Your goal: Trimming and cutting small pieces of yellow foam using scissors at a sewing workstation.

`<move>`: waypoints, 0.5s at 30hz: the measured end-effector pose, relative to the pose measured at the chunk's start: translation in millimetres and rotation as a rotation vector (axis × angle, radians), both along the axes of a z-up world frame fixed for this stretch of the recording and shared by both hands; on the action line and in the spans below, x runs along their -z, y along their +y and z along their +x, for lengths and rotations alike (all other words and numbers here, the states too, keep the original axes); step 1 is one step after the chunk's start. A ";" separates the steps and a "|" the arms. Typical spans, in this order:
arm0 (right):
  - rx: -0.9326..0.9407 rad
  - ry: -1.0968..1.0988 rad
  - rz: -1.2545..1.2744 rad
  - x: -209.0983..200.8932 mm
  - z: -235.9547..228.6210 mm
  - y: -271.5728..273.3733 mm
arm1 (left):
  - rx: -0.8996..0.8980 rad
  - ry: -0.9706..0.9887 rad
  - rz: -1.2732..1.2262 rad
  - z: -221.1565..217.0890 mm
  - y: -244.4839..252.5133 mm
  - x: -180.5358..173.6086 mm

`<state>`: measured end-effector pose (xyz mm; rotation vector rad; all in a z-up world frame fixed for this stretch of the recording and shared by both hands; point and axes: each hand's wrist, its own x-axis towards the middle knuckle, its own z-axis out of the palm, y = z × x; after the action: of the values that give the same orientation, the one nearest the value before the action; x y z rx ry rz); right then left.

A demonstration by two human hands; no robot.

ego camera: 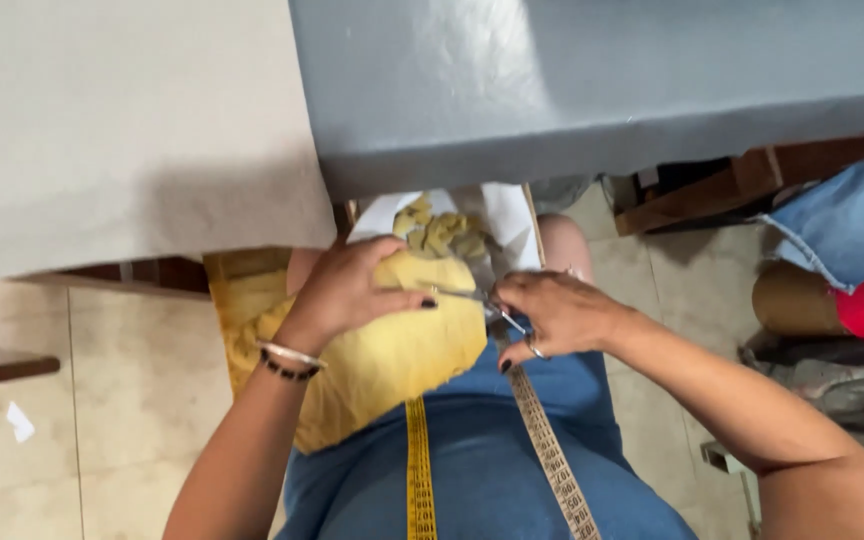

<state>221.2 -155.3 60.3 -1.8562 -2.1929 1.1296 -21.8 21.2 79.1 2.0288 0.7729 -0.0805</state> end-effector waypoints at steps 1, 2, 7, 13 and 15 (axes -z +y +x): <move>-0.001 0.005 -0.008 3.9 0.3 -0.8 | -0.001 0.005 -0.008 2.2 -3.2 14.8; 0.012 -0.017 -0.021 6.3 1.4 -1.7 | -0.085 -0.065 -0.042 5.2 -6.8 28.1; 0.044 -0.038 0.024 39.1 10.9 -9.5 | -0.205 -0.172 -0.087 18.7 -16.2 57.0; 0.148 0.096 0.103 69.6 14.6 -17.5 | -0.249 -0.125 -0.013 16.9 -11.0 76.3; 0.109 0.127 0.145 70.6 17.9 -15.5 | -0.224 -0.077 0.061 20.0 -7.3 81.6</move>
<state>239.1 -170.8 -10.3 -1.7694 -2.0205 1.0102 -1.8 13.9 -2.5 1.9768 0.9574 0.1506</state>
